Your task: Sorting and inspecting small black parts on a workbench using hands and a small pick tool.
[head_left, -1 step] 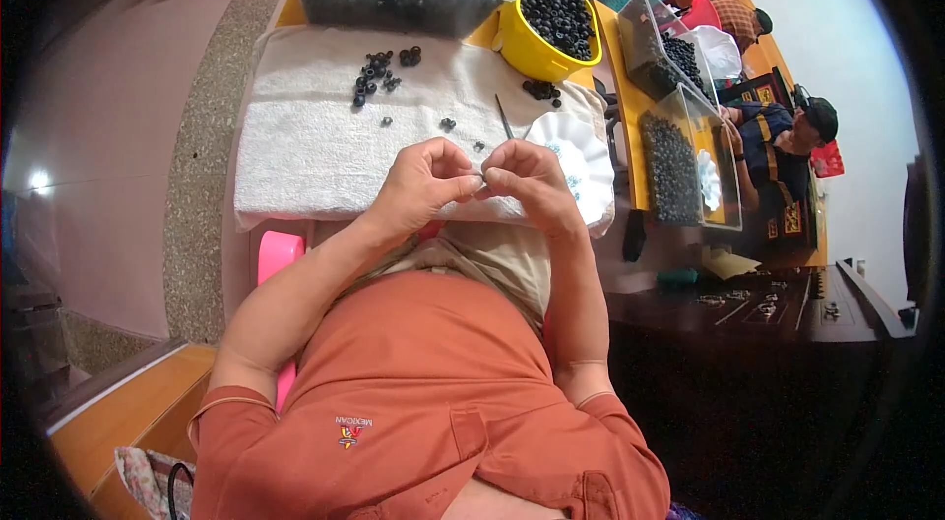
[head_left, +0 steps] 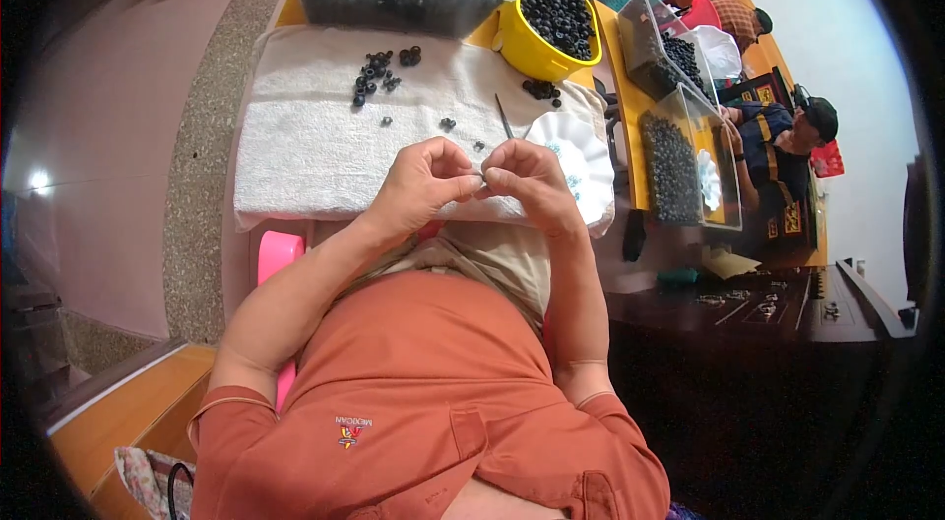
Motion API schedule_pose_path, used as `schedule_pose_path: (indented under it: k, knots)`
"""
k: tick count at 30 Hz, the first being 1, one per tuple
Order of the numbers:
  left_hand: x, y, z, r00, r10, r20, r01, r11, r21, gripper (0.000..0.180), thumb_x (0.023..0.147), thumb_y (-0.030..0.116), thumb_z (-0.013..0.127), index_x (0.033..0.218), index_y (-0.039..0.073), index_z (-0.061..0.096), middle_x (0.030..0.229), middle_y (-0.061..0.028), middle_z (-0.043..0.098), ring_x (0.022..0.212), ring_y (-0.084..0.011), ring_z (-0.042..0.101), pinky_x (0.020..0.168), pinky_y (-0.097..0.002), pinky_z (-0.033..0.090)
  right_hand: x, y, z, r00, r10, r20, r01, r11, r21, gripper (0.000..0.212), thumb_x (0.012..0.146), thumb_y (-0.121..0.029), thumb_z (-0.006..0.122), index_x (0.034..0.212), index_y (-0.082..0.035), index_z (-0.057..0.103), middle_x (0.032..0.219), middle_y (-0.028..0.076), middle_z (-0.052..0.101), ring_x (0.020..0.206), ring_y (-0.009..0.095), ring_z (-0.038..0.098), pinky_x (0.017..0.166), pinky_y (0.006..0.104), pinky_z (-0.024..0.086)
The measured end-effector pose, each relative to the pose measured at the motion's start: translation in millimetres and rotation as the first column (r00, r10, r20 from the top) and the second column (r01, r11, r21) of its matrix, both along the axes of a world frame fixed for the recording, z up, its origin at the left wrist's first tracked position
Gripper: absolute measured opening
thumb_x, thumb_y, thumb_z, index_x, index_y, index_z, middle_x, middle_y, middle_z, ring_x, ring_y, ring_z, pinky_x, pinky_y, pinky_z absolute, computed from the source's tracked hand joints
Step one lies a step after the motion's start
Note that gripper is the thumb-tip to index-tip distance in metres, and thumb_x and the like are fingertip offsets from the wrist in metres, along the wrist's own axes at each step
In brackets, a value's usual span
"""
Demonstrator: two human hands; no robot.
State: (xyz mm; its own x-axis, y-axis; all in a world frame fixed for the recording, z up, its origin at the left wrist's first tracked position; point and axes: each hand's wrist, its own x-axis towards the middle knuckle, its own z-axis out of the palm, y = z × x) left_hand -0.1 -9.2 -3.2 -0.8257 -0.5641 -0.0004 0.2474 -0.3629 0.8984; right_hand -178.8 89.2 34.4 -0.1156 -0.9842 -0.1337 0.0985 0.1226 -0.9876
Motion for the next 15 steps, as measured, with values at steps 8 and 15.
schedule_pose_path:
  k: [8,15]
  knots:
    - [-2.2,-0.8,-0.4,1.000,-0.010,0.014,0.009,0.998,0.057,0.015,0.084,0.004,0.072,0.090,0.002,0.058,0.082,-0.0039,0.065,0.074,-0.0099,0.062,0.067,-0.0235,0.052,-1.6,0.2,1.3,0.997,0.048,0.061,-0.044,0.997,-0.063,0.014,0.088,-0.005,0.069,0.096,0.001,0.059,0.091,0.007,0.064,0.083,0.017,0.067,0.076,0.0294,0.058]
    - [-0.6,-1.1,-0.2,1.000,-0.020,0.005,0.020,0.998,0.068,0.013,0.085,0.003,0.071,0.089,0.002,0.058,0.081,-0.0046,0.065,0.072,-0.0105,0.063,0.067,-0.0241,0.053,-2.4,-0.3,-2.9,0.996,0.061,0.072,-0.055,0.995,-0.084,0.014,0.088,-0.005,0.069,0.096,0.001,0.059,0.091,0.007,0.064,0.083,0.017,0.067,0.076,0.0304,0.058]
